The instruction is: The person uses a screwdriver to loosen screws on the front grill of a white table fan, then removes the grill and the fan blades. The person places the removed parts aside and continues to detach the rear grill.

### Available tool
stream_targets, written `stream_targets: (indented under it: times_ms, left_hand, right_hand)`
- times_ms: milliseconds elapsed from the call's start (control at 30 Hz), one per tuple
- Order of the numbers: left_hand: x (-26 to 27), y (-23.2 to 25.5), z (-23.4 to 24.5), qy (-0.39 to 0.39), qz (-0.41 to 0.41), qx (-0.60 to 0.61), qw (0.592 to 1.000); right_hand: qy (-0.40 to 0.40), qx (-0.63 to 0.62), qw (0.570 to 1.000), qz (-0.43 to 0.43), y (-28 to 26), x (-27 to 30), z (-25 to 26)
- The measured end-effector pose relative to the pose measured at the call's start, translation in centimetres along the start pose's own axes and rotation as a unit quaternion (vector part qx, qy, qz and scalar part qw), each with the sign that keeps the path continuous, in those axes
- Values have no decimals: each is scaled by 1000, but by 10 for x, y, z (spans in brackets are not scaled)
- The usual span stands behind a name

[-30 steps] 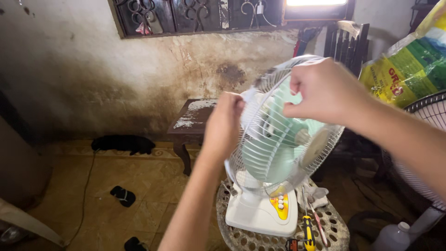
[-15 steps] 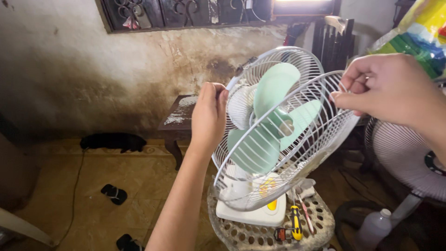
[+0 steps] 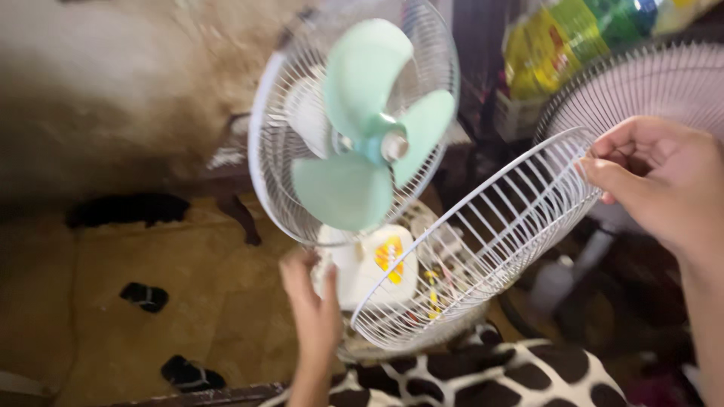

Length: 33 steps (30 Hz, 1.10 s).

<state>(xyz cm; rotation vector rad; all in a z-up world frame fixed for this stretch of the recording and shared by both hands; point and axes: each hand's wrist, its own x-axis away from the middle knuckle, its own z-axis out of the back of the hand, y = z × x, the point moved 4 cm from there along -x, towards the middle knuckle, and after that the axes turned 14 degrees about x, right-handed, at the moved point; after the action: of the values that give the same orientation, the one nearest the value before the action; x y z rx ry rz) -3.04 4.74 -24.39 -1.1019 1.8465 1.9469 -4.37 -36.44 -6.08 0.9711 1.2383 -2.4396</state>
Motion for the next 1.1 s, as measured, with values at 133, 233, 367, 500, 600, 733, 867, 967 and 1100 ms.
stream_targets:
  times_ms: [133, 233, 367, 500, 600, 733, 867, 967, 1100]
  left_hand:
    - [105, -100, -46, -71, 492, 318, 807]
    - [156, -112, -63, -69, 628, 473, 614]
    - [144, -107, -72, -91, 602, 376, 699]
    - [111, -94, -79, -85, 499, 316, 802]
    - [99, -89, -86, -88, 481, 301, 819]
    - [95, -90, -90, -85, 487, 267, 827]
    - [97, -83, -98, -130, 417, 283, 854]
    - [103, -81, -108, -141, 398, 295, 857]
    - [109, -82, -125, -167, 392, 248, 870]
  right_hand:
    - [44, 0, 998, -41, 45, 54, 14]
    - [21, -28, 998, -43, 71, 103, 22]
    - [31, -60, 994, -89, 99, 158, 29]
    - [12, -131, 987, -93, 120, 188, 32]
    - [-35, -274, 959, -56, 133, 202, 32]
    - [0, -280, 933, -225, 174, 224, 20]
    - [66, -122, 925, -353, 212, 246, 1]
    - [84, -83, 910, -397, 227, 260, -3]
    - [100, -60, 896, -428, 244, 278, 5]
